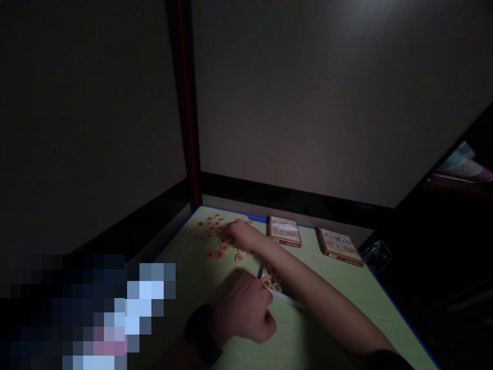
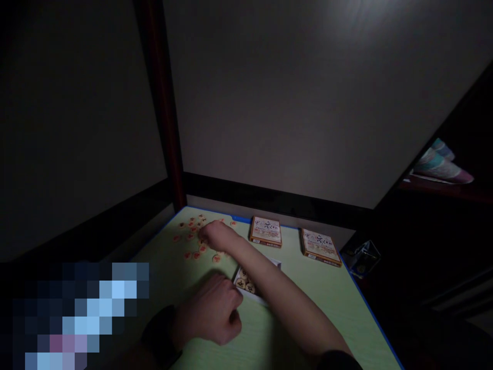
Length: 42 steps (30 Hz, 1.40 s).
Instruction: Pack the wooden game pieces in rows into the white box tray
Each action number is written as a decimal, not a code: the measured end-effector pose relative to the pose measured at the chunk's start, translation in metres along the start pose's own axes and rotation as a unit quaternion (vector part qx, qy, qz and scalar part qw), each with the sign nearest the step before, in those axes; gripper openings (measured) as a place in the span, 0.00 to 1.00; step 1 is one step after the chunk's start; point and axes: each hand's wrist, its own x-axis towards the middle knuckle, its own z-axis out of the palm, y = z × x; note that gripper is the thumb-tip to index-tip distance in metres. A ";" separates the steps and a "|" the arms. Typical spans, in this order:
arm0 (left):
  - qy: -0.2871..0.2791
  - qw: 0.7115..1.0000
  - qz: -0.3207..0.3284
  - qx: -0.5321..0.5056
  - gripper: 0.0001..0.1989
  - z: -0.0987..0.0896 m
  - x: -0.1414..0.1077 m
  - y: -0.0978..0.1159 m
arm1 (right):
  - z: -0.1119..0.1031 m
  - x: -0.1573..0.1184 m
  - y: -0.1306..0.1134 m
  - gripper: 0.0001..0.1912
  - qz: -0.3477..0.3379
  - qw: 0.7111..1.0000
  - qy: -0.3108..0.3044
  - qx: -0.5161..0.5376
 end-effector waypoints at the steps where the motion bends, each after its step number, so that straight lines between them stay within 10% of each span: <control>1: 0.000 1.000 -0.002 -0.001 0.12 0.000 0.000 0.000 | 0.001 0.006 -0.003 0.11 0.011 1.000 -0.013 -0.016; 16: -0.001 1.000 0.008 -0.008 0.12 0.000 0.000 0.002 | -0.008 0.024 -0.030 0.17 0.045 0.990 -0.079 -0.111; 23: 0.017 1.000 0.021 0.003 0.12 0.004 0.001 -0.002 | -0.044 -0.056 0.007 0.10 0.066 0.996 0.057 -0.002; 30: 0.020 1.000 0.015 0.013 0.10 0.007 0.001 -0.005 | -0.006 -0.149 0.044 0.07 0.138 0.985 0.078 0.061; 42: 0.009 1.000 -0.002 0.024 0.09 0.008 0.001 -0.007 | 0.015 -0.159 0.045 0.08 0.112 0.991 0.068 0.014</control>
